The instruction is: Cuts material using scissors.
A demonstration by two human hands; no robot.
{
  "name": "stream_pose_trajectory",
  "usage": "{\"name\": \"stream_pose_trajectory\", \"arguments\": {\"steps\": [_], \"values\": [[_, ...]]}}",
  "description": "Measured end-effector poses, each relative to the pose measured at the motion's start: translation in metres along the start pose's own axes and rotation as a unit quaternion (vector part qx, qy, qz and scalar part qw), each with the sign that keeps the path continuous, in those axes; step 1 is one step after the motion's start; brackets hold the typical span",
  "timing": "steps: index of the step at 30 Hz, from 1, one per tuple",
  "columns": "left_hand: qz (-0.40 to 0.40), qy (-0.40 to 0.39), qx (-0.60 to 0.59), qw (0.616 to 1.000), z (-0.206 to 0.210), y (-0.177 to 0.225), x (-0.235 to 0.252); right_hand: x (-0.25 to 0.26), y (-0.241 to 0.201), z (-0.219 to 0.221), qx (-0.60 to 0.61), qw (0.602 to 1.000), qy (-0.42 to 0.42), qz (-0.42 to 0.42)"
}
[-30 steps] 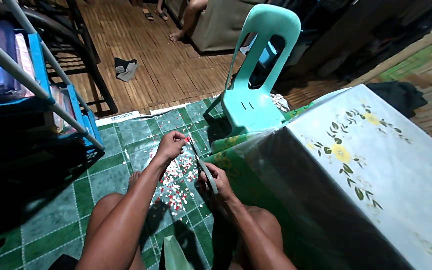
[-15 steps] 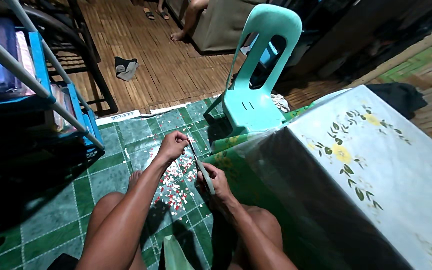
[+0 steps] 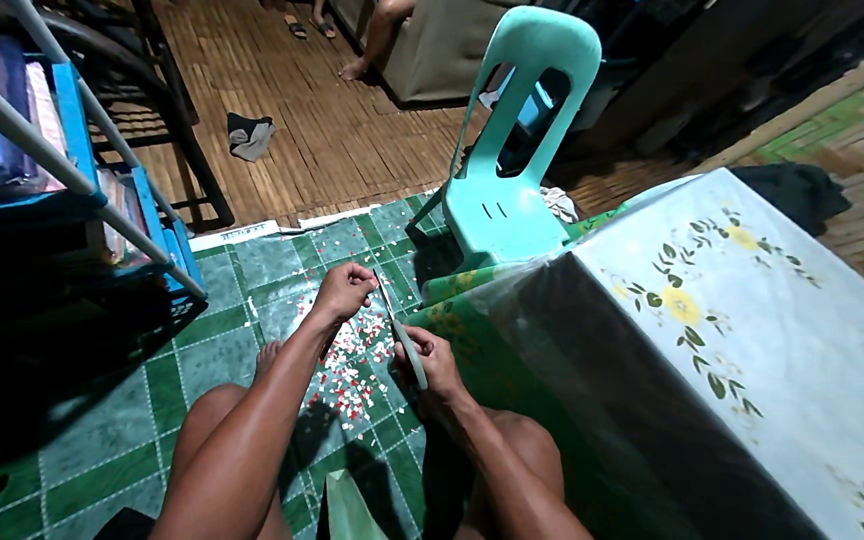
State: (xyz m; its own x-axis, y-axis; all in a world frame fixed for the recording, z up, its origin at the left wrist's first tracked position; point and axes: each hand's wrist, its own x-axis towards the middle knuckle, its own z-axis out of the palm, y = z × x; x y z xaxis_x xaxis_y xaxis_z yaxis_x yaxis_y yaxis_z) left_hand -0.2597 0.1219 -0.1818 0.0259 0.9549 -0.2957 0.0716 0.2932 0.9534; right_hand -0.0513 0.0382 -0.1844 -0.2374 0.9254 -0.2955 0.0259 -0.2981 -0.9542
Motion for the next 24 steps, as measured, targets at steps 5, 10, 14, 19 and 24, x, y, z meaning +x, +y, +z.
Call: {"name": "stream_pose_trajectory", "arguments": {"steps": [5, 10, 14, 19, 24], "values": [[0.008, 0.006, 0.016, 1.0, -0.0017, -0.0021, -0.0006, 0.0015, 0.002, 0.0, 0.011, 1.0, 0.007, 0.004], [-0.004, 0.022, 0.035, 0.999, -0.0024, -0.0015, 0.0001, 0.0019, 0.0031, -0.0005, 0.018, 0.999, 0.024, 0.014], [-0.007, 0.012, 0.044, 0.999, -0.0032, -0.0041, 0.0026, 0.002, 0.003, -0.0002, 0.025, 0.999, 0.03, 0.018], [0.008, 0.02, 0.066, 0.998, -0.0043, -0.0017, -0.0004, 0.0023, 0.0051, -0.0011, 0.017, 1.0, 0.004, 0.014], [0.024, 0.03, 0.076, 0.996, -0.0053, -0.0003, -0.0017, 0.0022, 0.0087, -0.0008, 0.013, 0.999, -0.031, 0.005]]}}
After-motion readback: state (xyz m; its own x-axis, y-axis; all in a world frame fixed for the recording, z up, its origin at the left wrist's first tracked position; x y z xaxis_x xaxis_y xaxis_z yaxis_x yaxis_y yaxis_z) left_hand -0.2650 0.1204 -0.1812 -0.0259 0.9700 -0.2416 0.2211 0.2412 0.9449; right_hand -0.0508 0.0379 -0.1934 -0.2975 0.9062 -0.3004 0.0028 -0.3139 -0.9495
